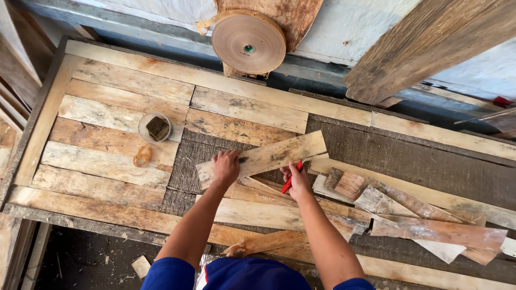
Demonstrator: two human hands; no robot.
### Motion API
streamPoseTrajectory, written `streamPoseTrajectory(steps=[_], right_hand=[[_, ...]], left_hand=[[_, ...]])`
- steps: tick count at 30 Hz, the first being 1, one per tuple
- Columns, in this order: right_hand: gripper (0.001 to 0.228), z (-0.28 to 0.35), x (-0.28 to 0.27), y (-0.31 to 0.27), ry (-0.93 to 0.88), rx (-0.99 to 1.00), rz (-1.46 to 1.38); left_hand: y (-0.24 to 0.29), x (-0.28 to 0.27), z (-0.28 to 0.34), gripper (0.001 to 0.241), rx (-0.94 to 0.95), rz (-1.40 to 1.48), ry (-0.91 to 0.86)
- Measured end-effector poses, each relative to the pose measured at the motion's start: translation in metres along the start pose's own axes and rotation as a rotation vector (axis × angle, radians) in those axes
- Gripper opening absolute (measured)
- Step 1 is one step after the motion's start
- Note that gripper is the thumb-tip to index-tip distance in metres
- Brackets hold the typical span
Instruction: Laying thin wood strips and trimming them to fit onto a larger panel.
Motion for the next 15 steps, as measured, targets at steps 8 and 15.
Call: streamPoseTrajectory(steps=[8, 15], right_hand=[[0.019, 0.015, 0.012, 0.025, 0.205, 0.167, -0.052], [0.017, 0.008, 0.010, 0.070, 0.189, 0.225, -0.148]], left_hand=[[0.014, -0.011, 0.013, 0.044, 0.056, -0.183, 0.020], [0.022, -0.001, 0.034, 0.079, 0.192, -0.277, -0.103]])
Point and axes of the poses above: each hand's wrist, its own z-axis away from the middle knuckle, its own x-axis out of the palm, y = z × x, the point moved 7 cm from there along -z, towards the middle knuckle, and after that the axes turned 15 degrees about -x, right-handed, at the moved point
